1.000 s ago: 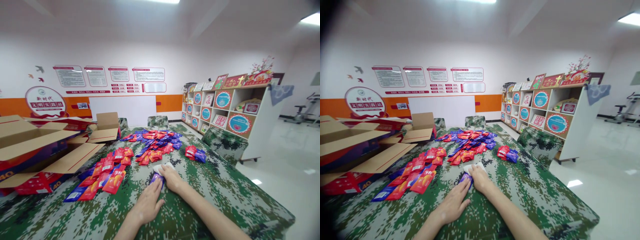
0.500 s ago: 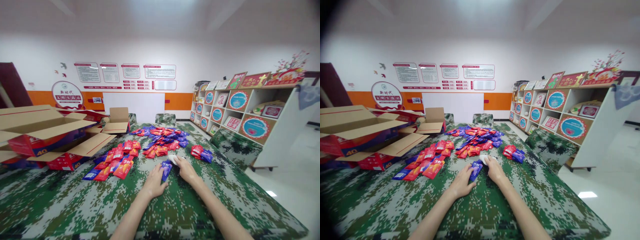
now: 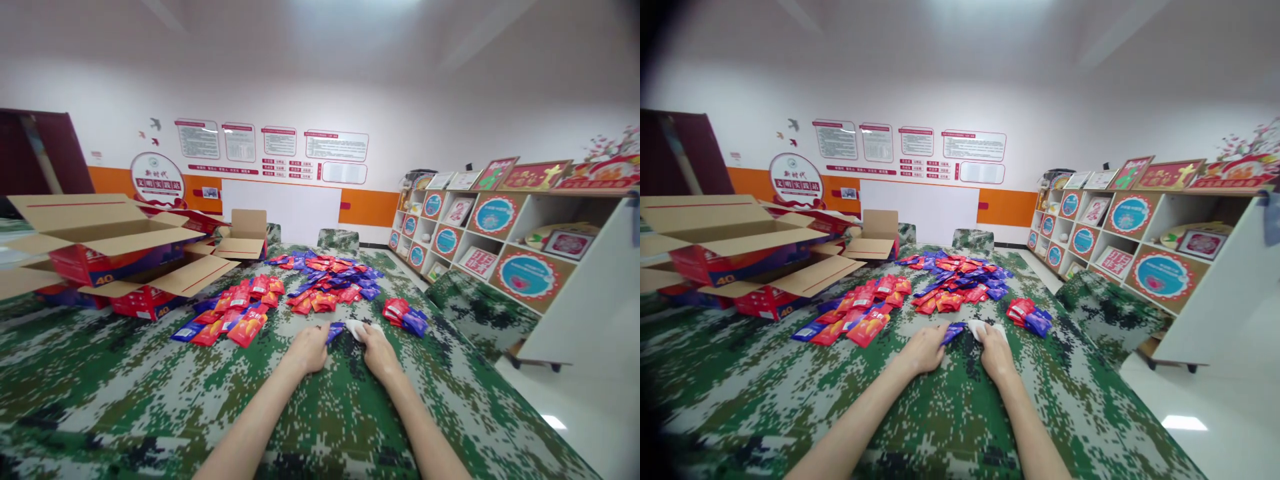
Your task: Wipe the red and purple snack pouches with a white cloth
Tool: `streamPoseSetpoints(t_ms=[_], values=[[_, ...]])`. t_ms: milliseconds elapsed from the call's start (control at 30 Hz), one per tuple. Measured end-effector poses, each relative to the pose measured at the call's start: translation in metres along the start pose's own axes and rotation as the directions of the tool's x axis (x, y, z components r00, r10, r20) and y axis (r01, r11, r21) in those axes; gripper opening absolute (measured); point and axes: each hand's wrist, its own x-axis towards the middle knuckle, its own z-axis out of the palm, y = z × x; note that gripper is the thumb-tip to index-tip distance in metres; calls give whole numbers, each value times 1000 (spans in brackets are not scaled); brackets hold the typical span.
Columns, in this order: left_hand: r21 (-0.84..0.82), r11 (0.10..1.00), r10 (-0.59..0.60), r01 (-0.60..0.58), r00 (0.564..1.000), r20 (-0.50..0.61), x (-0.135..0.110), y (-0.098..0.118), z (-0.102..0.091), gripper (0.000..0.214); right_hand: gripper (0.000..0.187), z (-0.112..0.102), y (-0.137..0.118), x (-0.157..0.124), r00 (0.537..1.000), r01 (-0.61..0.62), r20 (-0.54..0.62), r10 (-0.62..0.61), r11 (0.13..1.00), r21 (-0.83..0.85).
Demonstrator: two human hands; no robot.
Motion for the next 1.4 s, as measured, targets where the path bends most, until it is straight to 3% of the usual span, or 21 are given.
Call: streamPoseSetpoints(t_ms=[133,267,467,667,767,867,967,1067,1200,1300,1400], values=[[-135,991,12,-21,998,-68,8,-13,-5,56,65,-4,0,-1,1000,2,13,-3,1000,31],[-306,945,-149,114,984,-93,12,-26,6,41,62,-5,-1,-2,1000,4,13,-5,999,50],[-308,936,-205,169,974,-91,-3,-26,25,37,63,-3,0,-4,1000,24,-7,-24,999,35],[-86,985,-159,148,977,-144,-18,-25,19,33,61,-3,-2,-6,999,45,-14,-44,999,22],[-50,992,-124,118,979,-162,-23,-23,13,33,60,-4,-4,-7,999,40,-13,-39,999,16],[-68,998,-3,-7,990,-139,-30,-17,6,39,60,-7,-5,-6,999,44,-11,-43,999,32],[-67,986,152,-155,987,-43,-44,-12,2,50,61,-17,-8,-2,999,42,-21,-41,996,81],[-66,975,216,-212,974,72,-62,-11,0,59,62,-34,-24,0,994,94,-63,-85,983,159],[-83,976,212,-203,968,136,-78,-17,1,58,59,-55,-67,-7,959,283,-73,-273,930,233],[-84,977,205,-195,971,126,-81,-19,3,53,52,-56,-100,-20,923,374,-18,-384,888,268],[-92,976,207,-197,972,114,-81,-20,5,46,52,-46,-116,-29,895,411,57,-442,868,280]])
